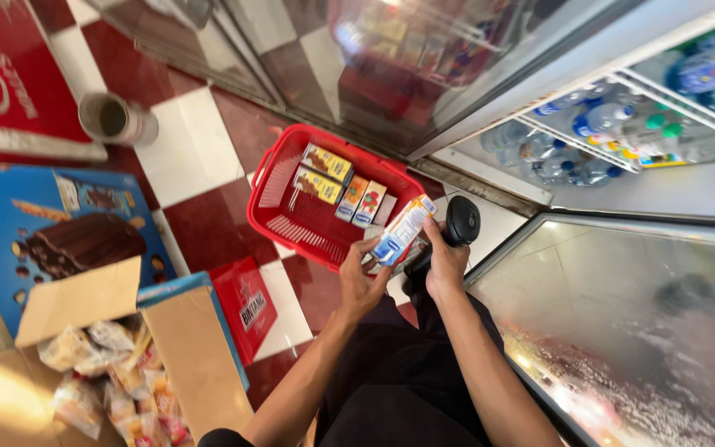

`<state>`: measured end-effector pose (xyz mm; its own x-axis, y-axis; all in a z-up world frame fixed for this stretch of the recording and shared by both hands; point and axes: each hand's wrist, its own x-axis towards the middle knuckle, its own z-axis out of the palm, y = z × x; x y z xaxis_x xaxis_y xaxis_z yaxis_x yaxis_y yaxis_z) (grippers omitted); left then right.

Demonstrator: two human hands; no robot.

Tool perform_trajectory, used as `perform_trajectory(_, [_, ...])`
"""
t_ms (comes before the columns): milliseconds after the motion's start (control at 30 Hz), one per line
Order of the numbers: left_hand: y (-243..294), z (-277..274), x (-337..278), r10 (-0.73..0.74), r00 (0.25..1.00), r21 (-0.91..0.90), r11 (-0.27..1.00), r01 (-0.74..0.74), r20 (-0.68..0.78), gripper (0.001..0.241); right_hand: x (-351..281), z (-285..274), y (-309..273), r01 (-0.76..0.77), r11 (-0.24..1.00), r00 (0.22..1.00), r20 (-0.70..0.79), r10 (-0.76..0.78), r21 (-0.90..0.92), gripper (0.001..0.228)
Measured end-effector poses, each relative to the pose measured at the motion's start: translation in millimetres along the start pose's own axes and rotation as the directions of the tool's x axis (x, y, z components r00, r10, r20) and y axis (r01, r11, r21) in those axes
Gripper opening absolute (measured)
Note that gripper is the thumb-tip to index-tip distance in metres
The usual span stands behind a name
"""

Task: The person removes drink cartons from a basket, scans their barcodes with a handheld scanner, and places them onto refrigerator shelves by hand.

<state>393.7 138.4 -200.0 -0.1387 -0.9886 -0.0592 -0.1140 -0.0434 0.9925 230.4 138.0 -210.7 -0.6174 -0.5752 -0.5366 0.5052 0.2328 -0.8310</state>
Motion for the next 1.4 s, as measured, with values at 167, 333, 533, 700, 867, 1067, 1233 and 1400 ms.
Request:
perform_trajectory(167, [40.6, 16.6, -6.9, 0.117, 0.980, -0.169, 0.981, -0.090, 0.160, 0.050, -20.1, -16.2, -47.9, -0.014, 0.990, 1.000, -0.016, 0.016, 0.137, 0.017])
perform_trajectory(333, [103.7, 22.2, 9.4, 0.391, 0.773, -0.189, 0.920, -0.344, 0.499, 0.073, -23.6, -61.5, -81.4, 0.155, 0.951, 0.971, 0.137, -0.197, 0.267, 0.031])
perform_trajectory(533, [141.0, 73.6, 31.9, -0.028, 0.760, -0.084, 0.990, 0.109, 0.649, 0.074, -45.7, -98.9, -106.5, 0.290, 0.937, 0.925, 0.192, -0.327, 0.196, 0.038])
perform_trajectory(700, [158.2, 98.4, 40.3, 0.039, 0.689, -0.007, 0.999, -0.049, 0.723, 0.052, -58.7, -111.7, -121.0, 0.341, 0.913, 0.932, 0.044, -0.359, 0.224, 0.041])
perform_trajectory(867, [167.9, 112.7, 30.0, 0.101, 0.636, -0.057, 0.994, -0.090, 0.765, 0.051, -62.4, -124.0, -127.2, 0.380, 0.895, 0.923, -0.034, -0.383, 0.235, 0.037])
perform_trajectory(1067, [196.0, 107.3, 29.5, 0.188, 0.590, -0.139, 0.982, -0.127, 0.785, 0.068, -77.1, -125.3, -141.8, 0.321, 0.919, 0.945, -0.013, -0.327, 0.230, 0.037])
perform_trajectory(1233, [201.9, 104.1, 32.4, 0.302, 0.496, -0.196, 0.947, -0.254, 0.814, 0.058, -78.3, -116.3, -150.1, 0.383, 0.909, 0.924, -0.071, -0.376, 0.165, 0.035])
perform_trajectory(1400, [196.0, 106.6, 37.1, 0.257, 0.529, -0.215, 0.966, -0.140, 0.809, 0.057, -92.0, -109.8, -163.7, 0.437, 0.900, 0.900, -0.007, -0.437, -0.012, 0.028])
